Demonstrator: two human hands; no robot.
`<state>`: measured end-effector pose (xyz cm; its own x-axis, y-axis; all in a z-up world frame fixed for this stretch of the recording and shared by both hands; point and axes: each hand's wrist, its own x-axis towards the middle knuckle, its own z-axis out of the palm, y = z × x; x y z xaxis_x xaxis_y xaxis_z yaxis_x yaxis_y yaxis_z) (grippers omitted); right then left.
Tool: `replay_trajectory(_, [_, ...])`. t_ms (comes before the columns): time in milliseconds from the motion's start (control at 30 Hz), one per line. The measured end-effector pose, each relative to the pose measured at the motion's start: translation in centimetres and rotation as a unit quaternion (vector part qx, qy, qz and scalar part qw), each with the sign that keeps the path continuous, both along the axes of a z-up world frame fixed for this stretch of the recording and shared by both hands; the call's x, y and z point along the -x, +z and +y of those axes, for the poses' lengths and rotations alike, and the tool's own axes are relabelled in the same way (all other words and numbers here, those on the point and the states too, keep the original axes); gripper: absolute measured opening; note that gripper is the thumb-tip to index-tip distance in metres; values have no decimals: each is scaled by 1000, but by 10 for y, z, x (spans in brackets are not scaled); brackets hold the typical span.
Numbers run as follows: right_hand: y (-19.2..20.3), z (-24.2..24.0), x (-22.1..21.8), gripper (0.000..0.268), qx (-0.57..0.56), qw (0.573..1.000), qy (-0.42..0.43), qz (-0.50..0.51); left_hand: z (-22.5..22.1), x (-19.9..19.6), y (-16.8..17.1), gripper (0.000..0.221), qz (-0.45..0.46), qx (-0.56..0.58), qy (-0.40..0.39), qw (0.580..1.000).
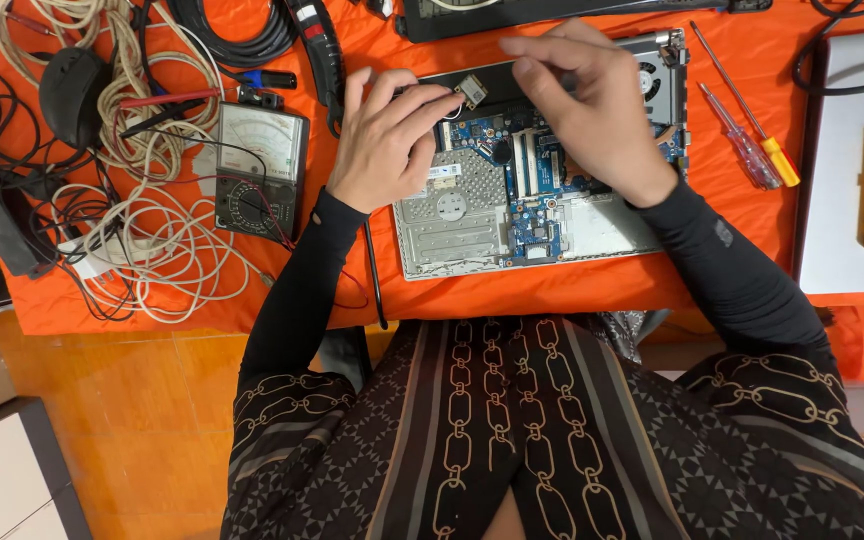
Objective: Disassembling and testing laptop components using a screwdriver and multimeter.
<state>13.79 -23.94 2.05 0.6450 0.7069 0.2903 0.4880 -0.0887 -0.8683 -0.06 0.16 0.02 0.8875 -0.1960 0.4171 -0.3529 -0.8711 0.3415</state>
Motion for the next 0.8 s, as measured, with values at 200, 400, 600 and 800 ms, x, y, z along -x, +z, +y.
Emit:
replay_trajectory(200, [31,-48,0,18,-19,998,-37,50,2,2,6,38,-5,20,13,1000])
replay_trajectory(400, [38,-110,8,17,-43,976,-189,97,1,5,19,28,16,4,-9,1000])
replay_trajectory(600, [-8,-174,23,17,-40,947,-315,50,-1,2,11,35,20,-37,-44,998])
replay_trajectory(800, [-28,-188,45,16,99,923,-348,-132,-2,2,4,46,61,-37,-21,997])
